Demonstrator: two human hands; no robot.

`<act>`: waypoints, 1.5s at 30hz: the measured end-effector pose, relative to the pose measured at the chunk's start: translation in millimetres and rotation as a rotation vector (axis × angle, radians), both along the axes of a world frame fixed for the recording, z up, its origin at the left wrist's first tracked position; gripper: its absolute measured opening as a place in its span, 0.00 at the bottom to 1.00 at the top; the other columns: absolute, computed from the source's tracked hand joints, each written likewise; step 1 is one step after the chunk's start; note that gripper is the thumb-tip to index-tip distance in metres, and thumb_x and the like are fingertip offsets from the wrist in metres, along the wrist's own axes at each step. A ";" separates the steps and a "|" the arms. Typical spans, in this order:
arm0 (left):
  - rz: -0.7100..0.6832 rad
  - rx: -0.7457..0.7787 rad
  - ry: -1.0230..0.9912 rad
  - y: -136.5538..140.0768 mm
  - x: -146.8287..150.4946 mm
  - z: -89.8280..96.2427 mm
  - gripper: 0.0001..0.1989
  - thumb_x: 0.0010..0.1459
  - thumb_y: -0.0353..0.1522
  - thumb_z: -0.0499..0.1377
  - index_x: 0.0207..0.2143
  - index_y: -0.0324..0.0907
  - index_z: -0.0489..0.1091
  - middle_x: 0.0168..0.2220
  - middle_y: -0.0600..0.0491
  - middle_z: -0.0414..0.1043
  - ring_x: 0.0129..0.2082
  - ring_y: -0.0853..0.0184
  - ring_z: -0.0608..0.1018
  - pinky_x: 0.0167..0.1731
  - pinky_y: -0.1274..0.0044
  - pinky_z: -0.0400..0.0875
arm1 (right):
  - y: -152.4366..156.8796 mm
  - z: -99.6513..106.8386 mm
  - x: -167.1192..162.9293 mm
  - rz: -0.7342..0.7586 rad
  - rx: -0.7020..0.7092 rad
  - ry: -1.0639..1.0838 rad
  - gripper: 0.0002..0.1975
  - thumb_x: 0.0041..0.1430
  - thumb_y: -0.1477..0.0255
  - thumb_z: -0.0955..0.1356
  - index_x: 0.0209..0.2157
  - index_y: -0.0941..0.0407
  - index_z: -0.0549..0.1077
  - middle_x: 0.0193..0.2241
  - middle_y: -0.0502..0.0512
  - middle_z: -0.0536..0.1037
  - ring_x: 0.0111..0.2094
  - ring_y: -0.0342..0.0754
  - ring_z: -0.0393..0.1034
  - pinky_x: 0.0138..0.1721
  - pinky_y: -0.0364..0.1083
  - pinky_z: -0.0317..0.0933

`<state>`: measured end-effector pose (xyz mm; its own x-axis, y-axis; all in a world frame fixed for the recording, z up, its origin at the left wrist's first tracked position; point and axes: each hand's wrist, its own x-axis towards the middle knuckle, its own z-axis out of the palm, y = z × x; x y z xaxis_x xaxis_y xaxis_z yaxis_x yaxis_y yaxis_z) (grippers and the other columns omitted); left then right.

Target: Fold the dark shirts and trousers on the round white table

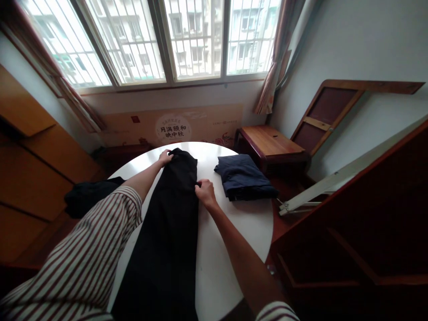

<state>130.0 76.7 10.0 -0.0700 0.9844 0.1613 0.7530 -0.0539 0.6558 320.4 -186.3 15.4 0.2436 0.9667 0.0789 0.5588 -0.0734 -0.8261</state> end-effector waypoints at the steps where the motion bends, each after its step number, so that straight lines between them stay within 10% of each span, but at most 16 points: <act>1: 0.004 0.000 0.000 2.8 -0.3 0.5 0.14 0.56 0.28 0.62 0.46 0.42 0.71 0.49 0.44 0.76 0.50 0.58 0.76 0.49 0.74 0.67 | 0.4 -1.4 0.1 0.000 0.008 0.005 0.09 0.56 0.76 0.68 0.36 0.60 0.81 0.37 0.61 0.82 0.40 0.51 0.77 0.44 0.44 0.65; 12: -0.005 0.100 -0.034 24.9 13.4 20.1 0.15 0.64 0.28 0.52 0.52 0.38 0.68 0.48 0.45 0.75 0.45 0.66 0.77 0.47 0.78 0.68 | -5.0 -21.7 -16.6 -0.081 -0.080 0.645 0.10 0.54 0.75 0.68 0.39 0.63 0.76 0.27 0.55 0.80 0.27 0.46 0.75 0.28 0.42 0.67; 25: -0.141 0.144 0.206 -25.6 25.7 26.0 0.17 0.62 0.30 0.55 0.53 0.37 0.68 0.57 0.38 0.64 0.59 0.52 0.68 0.60 0.65 0.59 | -24.6 2.6 -8.0 0.253 -0.333 0.227 0.08 0.57 0.70 0.69 0.28 0.60 0.74 0.20 0.51 0.74 0.21 0.45 0.69 0.22 0.41 0.59; 33: -0.067 -0.085 0.265 -87.4 -36.1 20.3 0.18 0.63 0.38 0.57 0.49 0.34 0.72 0.44 0.40 0.78 0.48 0.56 0.78 0.47 0.72 0.70 | -28.4 11.7 6.3 0.060 0.169 -0.382 0.09 0.59 0.69 0.69 0.37 0.60 0.75 0.32 0.59 0.78 0.32 0.49 0.73 0.34 0.44 0.62; 45: -0.021 -0.037 0.215 -188.1 -65.0 -10.6 0.16 0.63 0.45 0.57 0.41 0.43 0.77 0.37 0.48 0.80 0.40 0.61 0.81 0.40 0.75 0.71 | 132.6 59.3 -36.2 0.223 0.136 -0.439 0.12 0.59 0.76 0.65 0.37 0.60 0.81 0.37 0.57 0.82 0.41 0.49 0.75 0.43 0.41 0.64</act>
